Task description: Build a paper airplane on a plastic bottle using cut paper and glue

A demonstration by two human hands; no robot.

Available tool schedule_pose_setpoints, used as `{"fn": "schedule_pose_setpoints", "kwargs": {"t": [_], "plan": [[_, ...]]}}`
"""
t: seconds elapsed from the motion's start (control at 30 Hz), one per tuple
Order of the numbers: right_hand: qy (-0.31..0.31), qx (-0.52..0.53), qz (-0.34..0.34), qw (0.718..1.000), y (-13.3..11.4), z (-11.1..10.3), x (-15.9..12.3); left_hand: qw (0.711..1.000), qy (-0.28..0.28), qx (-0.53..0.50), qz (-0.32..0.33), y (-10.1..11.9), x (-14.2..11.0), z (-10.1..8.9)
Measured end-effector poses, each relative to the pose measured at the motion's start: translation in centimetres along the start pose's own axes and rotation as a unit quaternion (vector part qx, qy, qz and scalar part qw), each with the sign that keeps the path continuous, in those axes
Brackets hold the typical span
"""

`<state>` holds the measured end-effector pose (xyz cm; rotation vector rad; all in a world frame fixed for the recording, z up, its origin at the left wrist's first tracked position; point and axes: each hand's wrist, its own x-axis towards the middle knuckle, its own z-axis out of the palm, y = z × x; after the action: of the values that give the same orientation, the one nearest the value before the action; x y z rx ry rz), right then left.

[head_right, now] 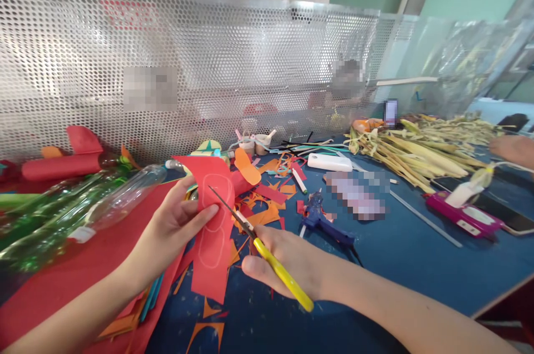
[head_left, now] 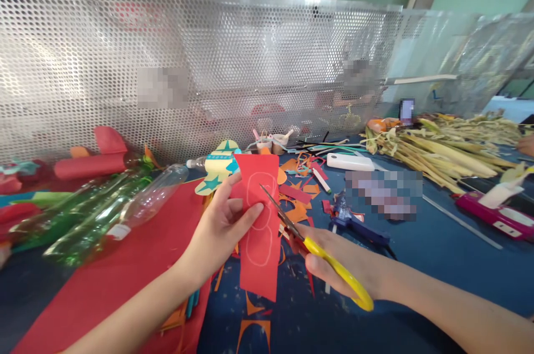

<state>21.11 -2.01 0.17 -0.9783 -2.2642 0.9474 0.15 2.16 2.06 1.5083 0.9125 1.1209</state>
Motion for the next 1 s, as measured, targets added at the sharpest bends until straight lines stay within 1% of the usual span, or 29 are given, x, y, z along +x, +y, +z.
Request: {"fn": "schedule_pose_setpoints", "kwargs": {"t": [0.13,0.2,0.33,0.47,0.6,0.8,1.0], "plan": [[-0.019,-0.01,0.022,1.0,-0.7,-0.5,-0.2,1.0,-0.002,0.023,0.001,0.1,0.0,-0.1],[-0.031,-0.011,0.021,0.999,-1.1,-0.7,-0.2,1.0,-0.004,0.022,0.001,0.3,-0.1,-0.1],[-0.042,-0.017,0.029,0.999,-1.2,-0.6,-0.2,0.999,0.002,0.041,0.001,0.5,-0.1,-0.1],[-0.04,-0.021,0.031,0.998,-1.1,-0.5,-0.2,0.997,0.007,0.079,0.008,0.3,-0.1,-0.1],[-0.036,-0.023,0.03,0.999,-1.0,-0.5,-0.1,0.996,0.011,0.084,0.0,0.2,0.0,-0.1],[-0.014,0.009,-0.027,0.999,-0.4,-0.2,0.2,0.997,0.014,0.081,0.004,0.0,0.0,-0.2],[-0.005,0.003,-0.007,1.0,-0.1,0.1,0.2,0.997,0.009,0.074,0.012,-0.1,-0.1,-0.3]]}}
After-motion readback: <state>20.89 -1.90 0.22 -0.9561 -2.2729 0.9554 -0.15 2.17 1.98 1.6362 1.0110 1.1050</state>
